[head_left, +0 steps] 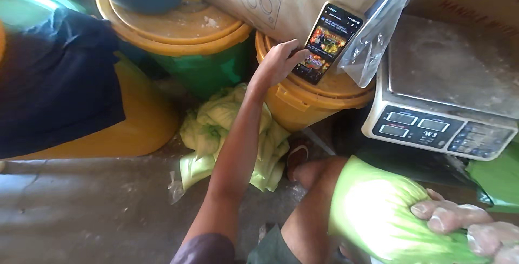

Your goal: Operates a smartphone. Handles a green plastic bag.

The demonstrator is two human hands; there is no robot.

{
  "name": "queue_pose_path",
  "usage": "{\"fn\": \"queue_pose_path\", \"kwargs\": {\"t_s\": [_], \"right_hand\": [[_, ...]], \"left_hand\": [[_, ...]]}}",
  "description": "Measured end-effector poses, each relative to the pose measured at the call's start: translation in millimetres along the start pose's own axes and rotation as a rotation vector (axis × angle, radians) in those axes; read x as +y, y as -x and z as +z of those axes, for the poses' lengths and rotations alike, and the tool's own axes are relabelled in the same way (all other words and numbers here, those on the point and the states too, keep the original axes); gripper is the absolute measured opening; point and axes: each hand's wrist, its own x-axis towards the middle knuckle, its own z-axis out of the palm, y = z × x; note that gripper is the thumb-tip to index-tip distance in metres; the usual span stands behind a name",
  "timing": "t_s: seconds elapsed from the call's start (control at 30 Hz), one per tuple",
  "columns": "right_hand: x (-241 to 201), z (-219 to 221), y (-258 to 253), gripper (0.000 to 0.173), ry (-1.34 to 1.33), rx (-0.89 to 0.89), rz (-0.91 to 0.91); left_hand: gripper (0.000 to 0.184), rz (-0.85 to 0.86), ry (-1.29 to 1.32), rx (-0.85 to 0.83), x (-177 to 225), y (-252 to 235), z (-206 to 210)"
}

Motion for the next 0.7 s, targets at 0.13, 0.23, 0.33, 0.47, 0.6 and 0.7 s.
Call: {"fn": "queue_pose_path", "kwargs": {"t_s": [0.13,0.23,0.33,0.47,0.6,0.7], "right_hand": [[0.8,0.4,1.4,0.039,0.007,0.024,-0.006],[-3.6,2.8,-0.5,0.038,0.006,0.03,0.015],[-1.5,1.9,-0.1,0.038,0.002,0.03,0.007],[-4.0,4.5,0.2,0.039,0.007,0.047,0.025],[-4.6,4.1,0.5,0.04,0.027,0.044,0.029],[0.0,0.2,2.4,0.039,0.012,0.042,0.016]], "left_hand": [[0.032,-0.001,0.041,-0.023,1.7,1.2,-1.2],[0.025,-0.011,0.051,-0.054,0.8,1.0,-1.3],[0.024,-0.009,0.022,-0.044,0.4,0.5,-1.5],[0.036,-0.005,0.024,-0.002,1.3,0.4,0.7],[0.026,-0.006,0.029,-0.029,1.5,0.5,-0.4],[0.024,-0.002,0.01,-0.034,1.4,0.7,-0.6]]}}
